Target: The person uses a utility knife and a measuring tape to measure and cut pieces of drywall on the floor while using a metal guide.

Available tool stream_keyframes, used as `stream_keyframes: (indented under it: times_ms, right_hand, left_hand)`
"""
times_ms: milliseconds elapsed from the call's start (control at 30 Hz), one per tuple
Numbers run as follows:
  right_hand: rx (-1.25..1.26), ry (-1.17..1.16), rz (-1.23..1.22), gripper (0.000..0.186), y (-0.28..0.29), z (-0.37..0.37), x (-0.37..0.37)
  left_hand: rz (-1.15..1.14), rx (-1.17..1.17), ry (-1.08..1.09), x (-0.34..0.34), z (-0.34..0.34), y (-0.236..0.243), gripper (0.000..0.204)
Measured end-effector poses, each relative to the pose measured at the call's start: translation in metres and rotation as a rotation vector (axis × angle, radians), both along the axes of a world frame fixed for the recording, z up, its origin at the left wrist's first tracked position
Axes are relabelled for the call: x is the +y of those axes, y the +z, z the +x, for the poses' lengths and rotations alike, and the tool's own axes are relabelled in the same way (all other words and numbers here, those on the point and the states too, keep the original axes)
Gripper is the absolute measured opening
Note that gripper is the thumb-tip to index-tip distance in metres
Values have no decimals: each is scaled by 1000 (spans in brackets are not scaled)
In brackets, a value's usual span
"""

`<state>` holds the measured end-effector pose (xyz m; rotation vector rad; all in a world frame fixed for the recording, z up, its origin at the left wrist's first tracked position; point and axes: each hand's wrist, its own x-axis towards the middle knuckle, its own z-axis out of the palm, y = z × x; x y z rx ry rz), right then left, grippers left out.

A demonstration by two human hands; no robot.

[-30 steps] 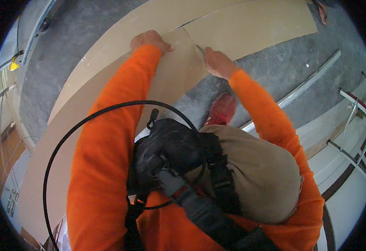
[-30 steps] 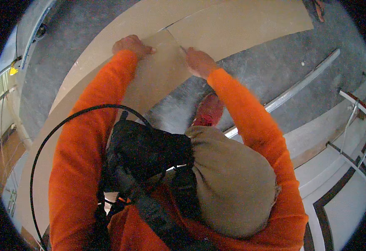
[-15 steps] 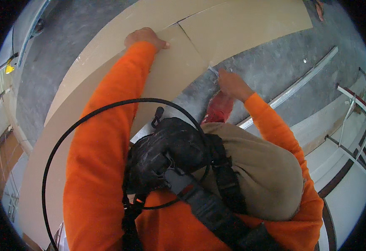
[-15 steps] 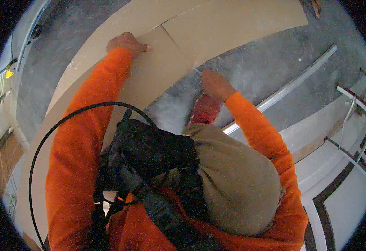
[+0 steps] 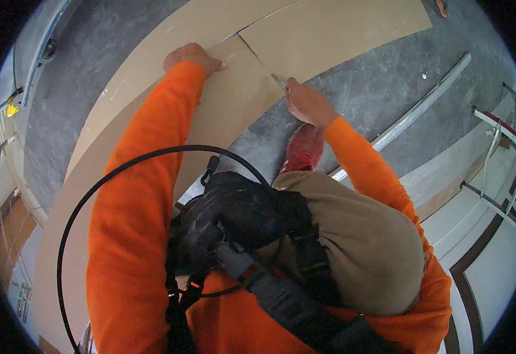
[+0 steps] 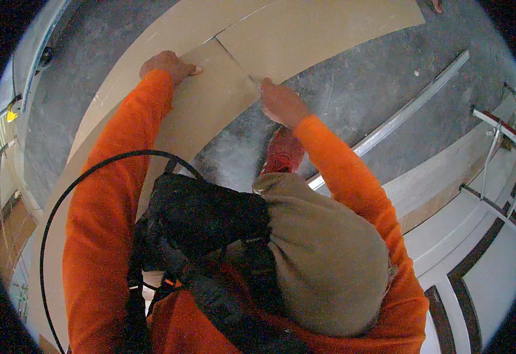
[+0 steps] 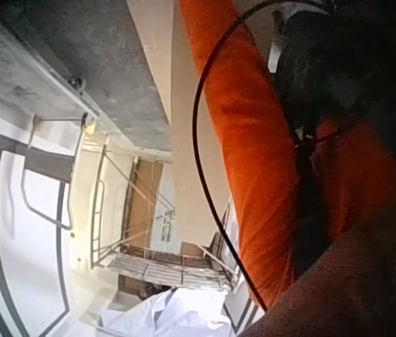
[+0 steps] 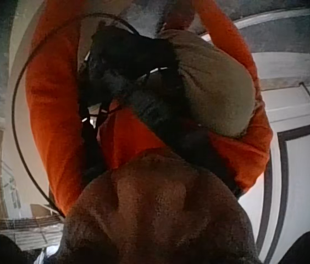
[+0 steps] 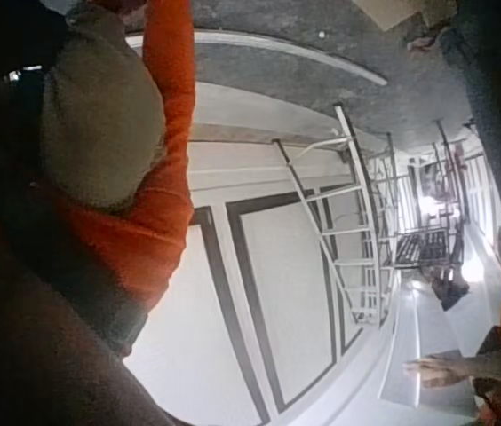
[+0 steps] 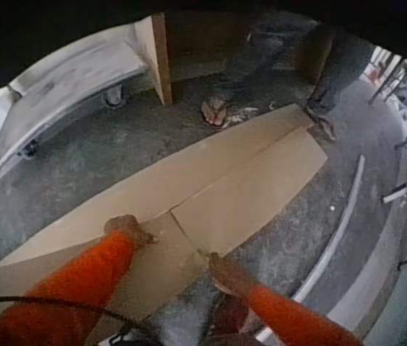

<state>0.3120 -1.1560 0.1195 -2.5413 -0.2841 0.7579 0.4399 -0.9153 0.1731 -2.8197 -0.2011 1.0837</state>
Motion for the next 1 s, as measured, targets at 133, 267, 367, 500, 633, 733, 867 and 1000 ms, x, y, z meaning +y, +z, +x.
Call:
stream_keyframes:
  times_ms: [133, 267, 367, 500, 633, 733, 867, 1000]
  right_hand:
    - [-81, 30, -34, 25, -12, -17, -11]
    - [196, -46, -59, 24, -25, -24, -20]
    - [198, 240, -149, 22, -22, -28, -36]
    - [135, 35, -6, 23, -3, -54, -49]
    - [-45, -531, 162, 31, 18, -46, -47]
    - [160, -925, 450, 33, 36, -18, -46]
    - [533, -1091, 765, 33, 59, 9, -14]
    - [479, -1204, 947, 29, 72, 3, -32]
  left_hand:
    - [0, 9, 27, -1, 2, 5, 66]
    - [-27, 10, 57, 1, 2, 5, 68]
    - [-40, 13, 83, 3, 2, 3, 71]
    - [-52, 35, 117, 11, 4, 6, 74]
    - [-172, 6, 32, 10, 12, -1, 80]
    - [-253, 0, -18, 8, 17, 6, 85]
    - [-260, 59, 52, 35, 21, -8, 93]
    - [-444, 25, 26, -6, 23, 46, 84]
